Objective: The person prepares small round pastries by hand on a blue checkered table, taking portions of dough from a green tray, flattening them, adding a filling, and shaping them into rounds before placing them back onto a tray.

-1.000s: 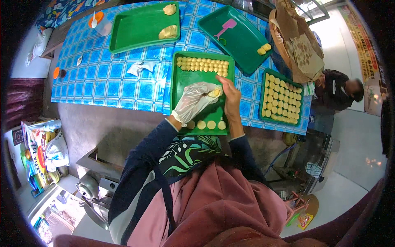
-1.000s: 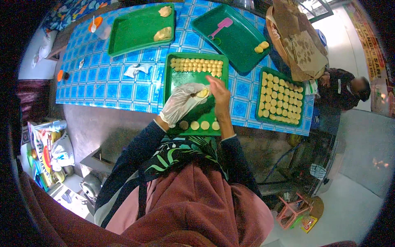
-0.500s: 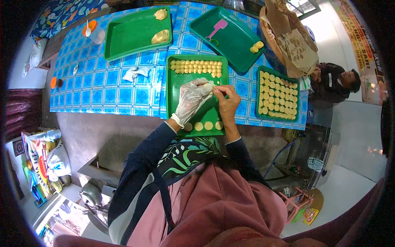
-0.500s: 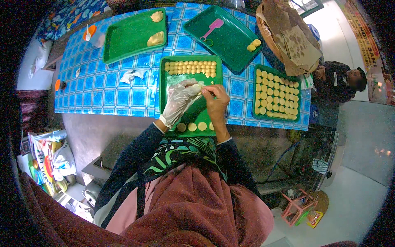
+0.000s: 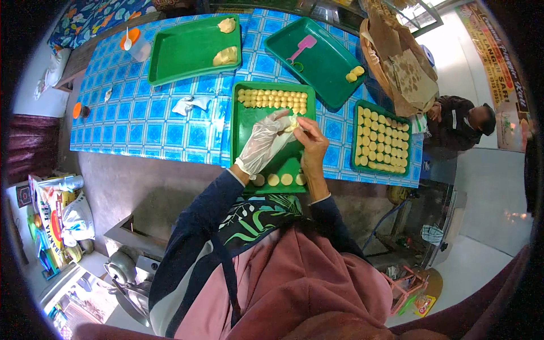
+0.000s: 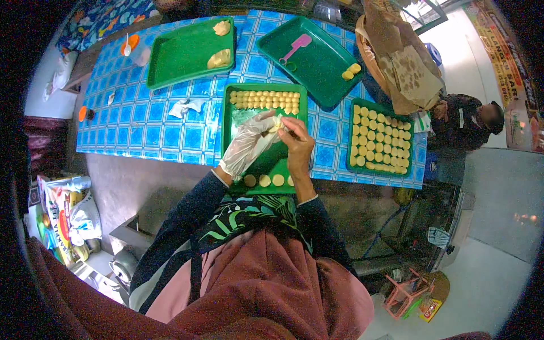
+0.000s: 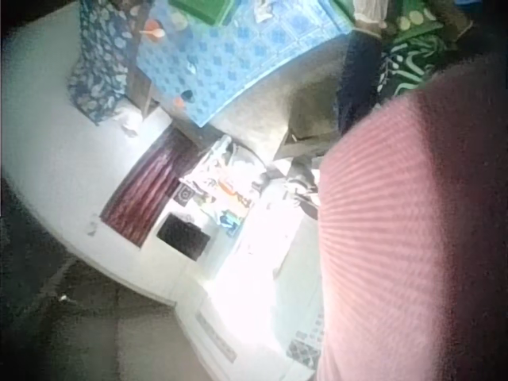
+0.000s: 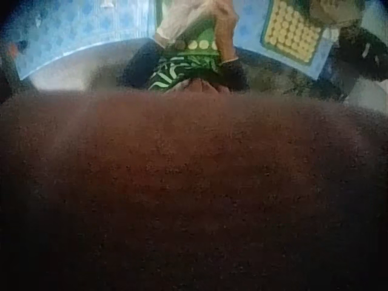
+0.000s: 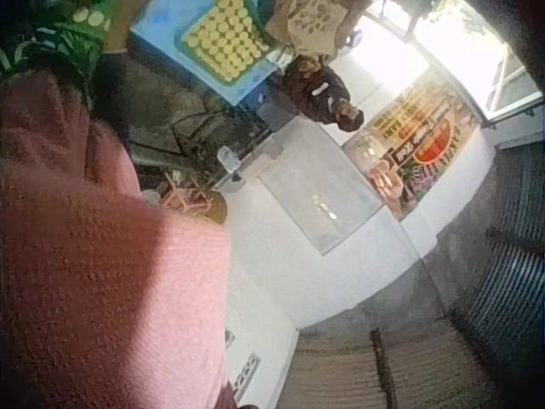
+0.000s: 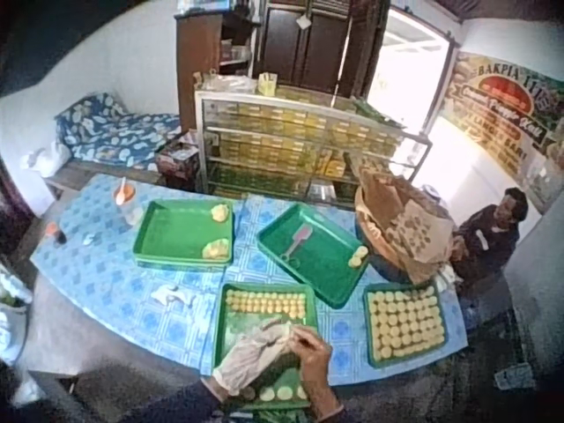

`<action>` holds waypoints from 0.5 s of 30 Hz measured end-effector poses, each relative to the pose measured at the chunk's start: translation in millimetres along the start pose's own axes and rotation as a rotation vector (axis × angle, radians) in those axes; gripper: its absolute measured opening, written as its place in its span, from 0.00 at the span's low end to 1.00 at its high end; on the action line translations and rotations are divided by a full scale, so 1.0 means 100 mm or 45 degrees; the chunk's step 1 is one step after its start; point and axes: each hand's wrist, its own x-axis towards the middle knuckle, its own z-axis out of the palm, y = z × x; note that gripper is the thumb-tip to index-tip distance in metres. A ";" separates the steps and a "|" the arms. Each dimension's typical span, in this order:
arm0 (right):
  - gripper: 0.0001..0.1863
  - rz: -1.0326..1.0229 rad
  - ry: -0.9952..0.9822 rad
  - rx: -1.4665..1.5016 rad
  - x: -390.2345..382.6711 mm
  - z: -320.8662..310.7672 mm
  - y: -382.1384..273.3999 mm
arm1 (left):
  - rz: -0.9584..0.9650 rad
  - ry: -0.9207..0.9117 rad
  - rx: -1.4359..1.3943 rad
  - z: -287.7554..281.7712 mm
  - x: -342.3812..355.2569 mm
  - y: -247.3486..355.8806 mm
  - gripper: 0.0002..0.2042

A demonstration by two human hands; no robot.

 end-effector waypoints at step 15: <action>0.15 -0.364 0.235 -0.645 -0.04 0.25 -0.11 | 0.135 -0.034 -0.053 -0.02 0.07 -0.08 0.18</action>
